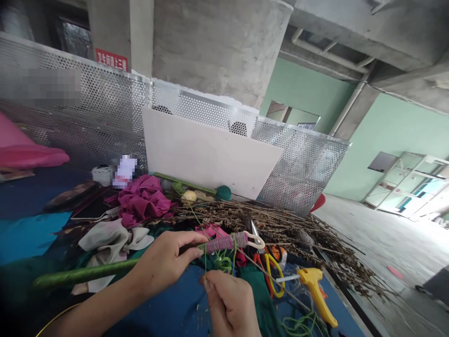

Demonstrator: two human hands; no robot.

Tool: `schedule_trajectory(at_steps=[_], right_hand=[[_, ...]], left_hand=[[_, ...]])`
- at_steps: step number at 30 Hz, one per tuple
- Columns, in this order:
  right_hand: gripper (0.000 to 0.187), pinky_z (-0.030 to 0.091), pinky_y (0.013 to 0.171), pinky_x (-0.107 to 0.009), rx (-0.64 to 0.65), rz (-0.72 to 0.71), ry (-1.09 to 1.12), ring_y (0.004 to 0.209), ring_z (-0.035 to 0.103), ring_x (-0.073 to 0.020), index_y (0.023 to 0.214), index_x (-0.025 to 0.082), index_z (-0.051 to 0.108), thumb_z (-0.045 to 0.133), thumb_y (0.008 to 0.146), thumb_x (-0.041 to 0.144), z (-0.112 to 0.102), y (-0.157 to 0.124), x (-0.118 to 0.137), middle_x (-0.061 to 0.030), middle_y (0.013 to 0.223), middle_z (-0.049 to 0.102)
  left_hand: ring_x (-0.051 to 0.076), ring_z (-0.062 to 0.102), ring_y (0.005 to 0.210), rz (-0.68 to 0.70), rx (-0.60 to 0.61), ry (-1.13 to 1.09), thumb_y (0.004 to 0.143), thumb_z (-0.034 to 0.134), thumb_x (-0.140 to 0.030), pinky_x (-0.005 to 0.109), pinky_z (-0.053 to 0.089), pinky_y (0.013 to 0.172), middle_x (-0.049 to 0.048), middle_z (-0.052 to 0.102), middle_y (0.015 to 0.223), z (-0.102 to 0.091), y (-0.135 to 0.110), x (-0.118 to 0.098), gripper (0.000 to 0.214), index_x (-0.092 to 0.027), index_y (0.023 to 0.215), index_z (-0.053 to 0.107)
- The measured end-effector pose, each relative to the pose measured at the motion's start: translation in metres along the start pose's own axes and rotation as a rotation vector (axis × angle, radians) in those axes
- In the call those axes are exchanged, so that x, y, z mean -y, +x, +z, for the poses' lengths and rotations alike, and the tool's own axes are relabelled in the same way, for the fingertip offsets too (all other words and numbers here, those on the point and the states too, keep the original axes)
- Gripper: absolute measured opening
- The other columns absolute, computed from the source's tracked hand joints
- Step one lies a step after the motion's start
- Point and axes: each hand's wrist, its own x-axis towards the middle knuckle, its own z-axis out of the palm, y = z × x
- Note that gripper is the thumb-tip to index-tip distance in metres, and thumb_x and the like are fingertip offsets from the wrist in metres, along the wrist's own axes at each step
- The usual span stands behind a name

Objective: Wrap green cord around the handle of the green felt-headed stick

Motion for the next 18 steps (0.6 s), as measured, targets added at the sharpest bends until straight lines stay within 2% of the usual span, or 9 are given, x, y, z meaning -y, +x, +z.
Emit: schedule_trajectory(at_steps=[4,8,14,18], right_hand=[[0.033,0.044,0.057,-0.018,-0.005,0.024,-0.015,0.060,0.062,-0.0140,0.077,0.018,0.065,0.043,0.097,0.032,0.000,-0.001,0.000,-0.0028,0.060,0.059],[0.033,0.043,0.056,-0.019,0.002,0.040,-0.014,0.062,0.062,-0.0140,0.082,0.017,0.065,0.042,0.097,0.033,0.001,-0.002,-0.001,-0.0061,0.071,0.066],[0.030,0.037,0.052,-0.019,0.054,0.006,-0.049,0.052,0.051,-0.0103,0.078,0.017,0.060,0.041,0.097,0.029,0.005,-0.003,-0.008,-0.0017,0.062,0.058],[0.026,0.035,0.051,-0.020,0.080,-0.058,-0.105,0.051,0.050,-0.0103,0.077,0.018,0.055,0.040,0.097,0.024,0.008,-0.001,-0.018,0.0005,0.060,0.052]], left_hand=[[0.018,0.065,0.079,0.004,0.001,-0.023,0.082,0.056,-0.027,0.025,0.041,0.070,-0.0043,0.075,0.090,0.000,0.000,0.003,0.030,-0.032,0.107,0.073],[0.018,0.065,0.080,0.007,-0.016,-0.034,0.082,0.057,-0.027,0.024,0.041,0.070,-0.0044,0.075,0.090,0.000,-0.002,0.004,0.030,-0.033,0.107,0.073],[0.017,0.063,0.077,-0.006,-0.017,-0.059,0.081,0.057,-0.026,0.024,0.040,0.068,-0.0052,0.074,0.085,-0.003,-0.003,0.000,0.031,-0.033,0.106,0.073],[0.017,0.063,0.077,-0.020,0.025,-0.121,0.081,0.056,-0.023,0.023,0.041,0.068,-0.0049,0.075,0.086,-0.008,-0.001,-0.002,0.033,-0.030,0.107,0.073]])
